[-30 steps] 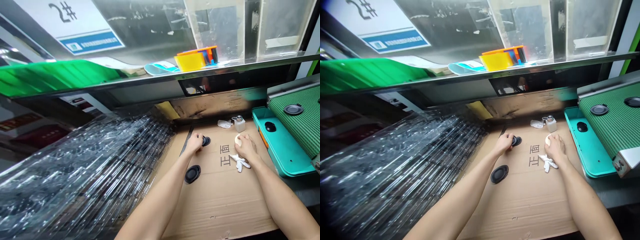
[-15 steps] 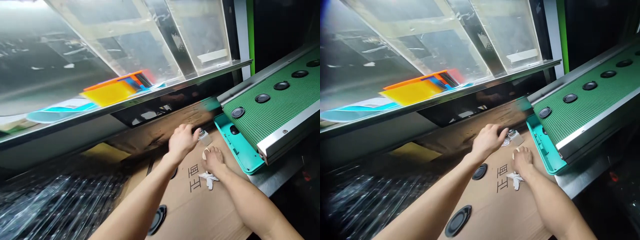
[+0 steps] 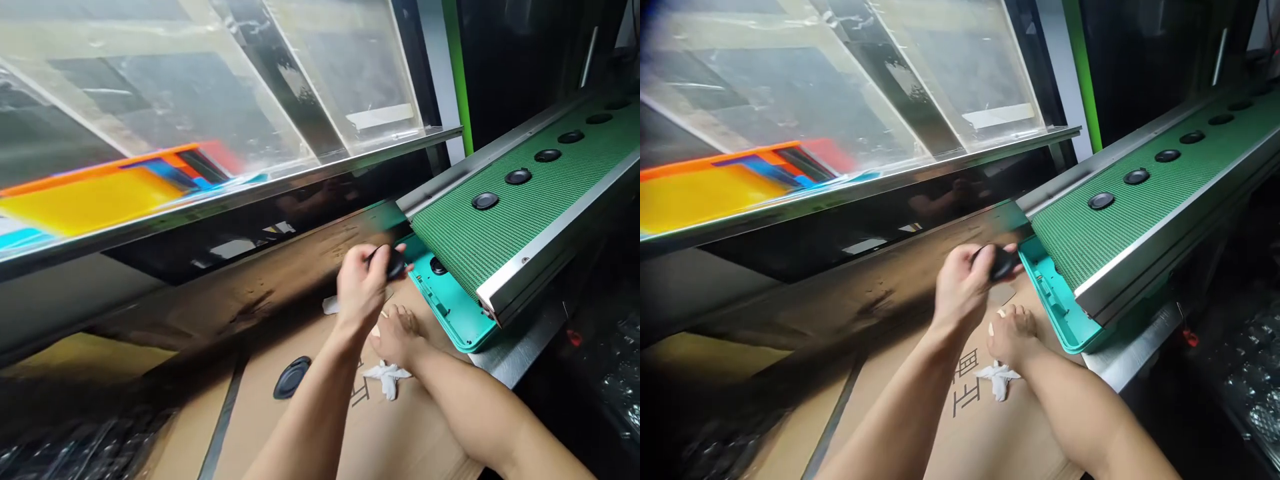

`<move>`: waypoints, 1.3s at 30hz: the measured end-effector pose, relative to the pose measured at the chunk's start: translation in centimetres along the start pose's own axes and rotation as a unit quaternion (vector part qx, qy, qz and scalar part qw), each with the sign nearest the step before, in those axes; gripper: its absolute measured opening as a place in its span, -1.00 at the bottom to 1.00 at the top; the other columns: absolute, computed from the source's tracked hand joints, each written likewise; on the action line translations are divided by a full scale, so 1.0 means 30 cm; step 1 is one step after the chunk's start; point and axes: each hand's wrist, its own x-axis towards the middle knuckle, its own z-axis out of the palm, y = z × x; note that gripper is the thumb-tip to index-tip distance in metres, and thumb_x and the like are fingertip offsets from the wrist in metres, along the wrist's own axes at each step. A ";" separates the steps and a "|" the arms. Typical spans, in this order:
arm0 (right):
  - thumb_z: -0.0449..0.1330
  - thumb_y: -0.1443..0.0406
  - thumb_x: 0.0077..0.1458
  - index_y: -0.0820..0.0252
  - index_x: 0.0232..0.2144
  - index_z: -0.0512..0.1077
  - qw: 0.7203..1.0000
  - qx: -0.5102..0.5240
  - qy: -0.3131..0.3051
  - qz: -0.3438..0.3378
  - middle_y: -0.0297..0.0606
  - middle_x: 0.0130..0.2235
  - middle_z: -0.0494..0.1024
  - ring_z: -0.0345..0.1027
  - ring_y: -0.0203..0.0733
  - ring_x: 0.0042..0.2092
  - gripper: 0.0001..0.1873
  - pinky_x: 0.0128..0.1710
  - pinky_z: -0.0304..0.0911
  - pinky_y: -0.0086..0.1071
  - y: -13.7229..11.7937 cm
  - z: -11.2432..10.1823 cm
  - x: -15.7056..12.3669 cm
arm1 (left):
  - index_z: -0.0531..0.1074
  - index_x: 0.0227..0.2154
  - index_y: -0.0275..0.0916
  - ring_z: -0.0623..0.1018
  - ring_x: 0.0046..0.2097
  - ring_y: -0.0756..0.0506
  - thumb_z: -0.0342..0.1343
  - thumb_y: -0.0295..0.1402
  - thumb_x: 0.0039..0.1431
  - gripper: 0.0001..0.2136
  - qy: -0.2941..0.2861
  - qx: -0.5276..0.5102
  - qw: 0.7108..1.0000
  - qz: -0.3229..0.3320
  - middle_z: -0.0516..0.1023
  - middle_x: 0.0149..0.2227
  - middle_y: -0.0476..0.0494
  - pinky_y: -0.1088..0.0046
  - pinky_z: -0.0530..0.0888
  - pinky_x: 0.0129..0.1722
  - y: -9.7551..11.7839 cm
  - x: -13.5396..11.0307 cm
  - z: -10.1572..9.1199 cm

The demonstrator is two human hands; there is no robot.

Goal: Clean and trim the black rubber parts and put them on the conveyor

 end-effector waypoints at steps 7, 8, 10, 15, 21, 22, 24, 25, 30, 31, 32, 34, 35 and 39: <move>0.14 0.16 0.18 0.23 -0.03 0.45 0.999 -0.036 -0.014 -0.013 -0.01 0.00 0.44 0.31 0.03 0.04 -0.63 0.01 0.26 -0.15 0.000 -0.045 -0.025 | 0.33 -0.14 -0.16 0.60 -0.38 -0.06 0.35 -0.25 0.05 -0.63 0.143 -0.146 0.968 -0.148 0.61 -0.28 -0.10 0.53 0.45 -0.46 -0.332 -0.294 -0.375; 0.14 0.17 0.18 0.22 -0.04 0.45 0.999 -0.041 -0.014 -0.017 -0.03 -0.02 0.45 0.31 0.02 0.03 -0.65 0.01 0.26 -0.16 0.002 -0.051 -0.027 | 0.34 -0.10 -0.15 0.61 -0.36 -0.07 0.31 -0.24 0.10 -0.64 0.135 -0.179 0.960 -0.169 0.61 -0.27 -0.11 0.52 0.46 -0.46 -0.357 -0.312 -0.390; 0.13 0.19 0.19 0.17 -0.08 0.47 0.999 -0.041 -0.007 -0.025 -0.08 -0.07 0.47 0.32 -0.01 0.00 -0.70 -0.02 0.26 -0.20 0.002 -0.064 -0.028 | 0.38 -0.08 -0.19 0.63 -0.31 -0.11 0.13 -0.14 0.27 -0.72 0.108 -0.258 0.935 -0.217 0.61 -0.23 -0.18 0.46 0.50 -0.43 -0.383 -0.324 -0.402; 0.13 0.18 0.23 0.07 0.00 0.45 0.993 0.034 0.078 -0.086 -0.18 -0.05 0.45 0.31 -0.10 0.00 -0.69 0.03 0.24 -0.29 -0.060 -0.083 -0.047 | 0.46 -0.15 -0.28 0.63 -0.25 -0.10 -0.19 -0.22 0.43 -0.66 0.107 -0.405 0.867 -0.270 0.62 -0.23 -0.23 0.35 0.57 -0.24 -0.390 -0.282 -0.411; 0.15 0.19 0.22 0.05 -0.05 0.51 0.985 -0.008 0.009 -0.169 -0.16 -0.06 0.44 0.29 -0.09 -0.05 -0.72 -0.05 0.26 -0.30 -0.178 -0.031 -0.146 | 0.50 -0.23 -0.35 0.62 -0.06 -0.20 -0.19 -0.20 0.42 -0.60 0.087 -0.495 0.817 -0.282 0.63 -0.16 -0.35 0.18 0.53 0.05 -0.413 -0.256 -0.426; 0.15 0.19 0.22 0.04 -0.05 0.51 0.984 -0.024 0.002 -0.178 -0.16 -0.05 0.44 0.28 -0.08 -0.05 -0.72 -0.07 0.25 -0.30 -0.188 -0.028 -0.150 | 0.50 -0.24 -0.35 0.62 -0.05 -0.21 -0.19 -0.18 0.42 -0.58 0.083 -0.507 0.809 -0.284 0.62 -0.14 -0.35 0.16 0.52 0.07 -0.416 -0.254 -0.429; 0.14 0.19 0.23 0.02 -0.01 0.51 0.983 -0.053 0.005 -0.177 -0.15 -0.03 0.43 0.27 -0.07 -0.03 -0.69 -0.09 0.24 -0.30 -0.199 -0.031 -0.139 | 0.50 -0.23 -0.35 0.62 -0.04 -0.21 -0.18 -0.19 0.42 -0.60 0.082 -0.528 0.798 -0.280 0.62 -0.12 -0.35 0.17 0.50 0.10 -0.419 -0.251 -0.430; 0.13 0.19 0.24 0.03 0.01 0.51 0.984 -0.067 0.013 -0.162 -0.13 -0.03 0.43 0.27 -0.05 -0.03 -0.68 -0.09 0.24 -0.30 -0.200 -0.037 -0.126 | 0.50 -0.22 -0.35 0.62 -0.02 -0.19 -0.16 -0.21 0.42 -0.62 0.085 -0.533 0.795 -0.276 0.62 -0.12 -0.34 0.20 0.49 0.12 -0.420 -0.248 -0.430; 0.09 0.20 0.27 0.09 0.04 0.50 0.984 -0.095 0.018 -0.149 -0.09 -0.01 0.44 0.27 -0.05 -0.03 -0.65 -0.06 0.21 -0.29 -0.193 -0.057 -0.088 | 0.50 -0.25 -0.35 0.61 0.00 -0.20 -0.17 -0.26 0.43 -0.63 0.090 -0.529 0.798 -0.275 0.64 -0.16 -0.35 0.23 0.49 0.11 -0.424 -0.233 -0.421; 0.10 0.20 0.27 0.06 0.06 0.49 0.981 -0.095 0.010 -0.169 -0.10 0.00 0.44 0.28 -0.05 -0.03 -0.64 -0.05 0.21 -0.29 -0.191 -0.058 -0.090 | 0.51 -0.27 -0.36 0.61 0.00 -0.21 -0.18 -0.23 0.43 -0.61 0.088 -0.531 0.796 -0.276 0.64 -0.17 -0.37 0.22 0.50 0.10 -0.424 -0.231 -0.421; 0.10 0.19 0.27 0.04 0.07 0.48 0.979 -0.095 0.008 -0.178 -0.11 0.01 0.44 0.28 -0.06 -0.03 -0.64 -0.05 0.21 -0.29 -0.188 -0.058 -0.091 | 0.51 -0.29 -0.36 0.61 0.00 -0.22 -0.18 -0.23 0.43 -0.60 0.089 -0.532 0.796 -0.275 0.64 -0.17 -0.38 0.21 0.50 0.09 -0.424 -0.230 -0.421; 0.08 0.18 0.29 0.04 0.03 0.51 0.985 -0.098 0.022 -0.142 -0.11 -0.02 0.45 0.29 -0.05 -0.04 -0.66 -0.08 0.22 -0.30 -0.180 -0.060 -0.087 | 0.50 -0.29 -0.36 0.61 0.00 -0.21 -0.18 -0.24 0.43 -0.60 0.099 -0.526 0.801 -0.268 0.64 -0.18 -0.36 0.18 0.51 0.09 -0.423 -0.228 -0.422; 0.06 0.18 0.30 0.06 0.00 0.52 0.988 -0.097 0.027 -0.120 -0.11 -0.04 0.46 0.29 -0.05 -0.04 -0.67 -0.09 0.22 -0.30 -0.176 -0.062 -0.084 | 0.50 -0.28 -0.35 0.61 -0.01 -0.20 -0.18 -0.26 0.44 -0.61 0.109 -0.522 0.804 -0.263 0.65 -0.19 -0.34 0.17 0.51 0.09 -0.423 -0.228 -0.422; 0.10 0.17 0.28 0.01 0.04 0.50 0.982 -0.090 -0.001 -0.165 -0.14 0.01 0.45 0.29 -0.06 -0.01 -0.66 -0.09 0.23 -0.31 -0.168 -0.071 -0.076 | 0.51 -0.26 -0.37 0.61 -0.02 -0.20 -0.21 -0.23 0.44 -0.58 0.102 -0.525 0.802 -0.265 0.64 -0.20 -0.36 0.18 0.50 0.11 -0.425 -0.227 -0.420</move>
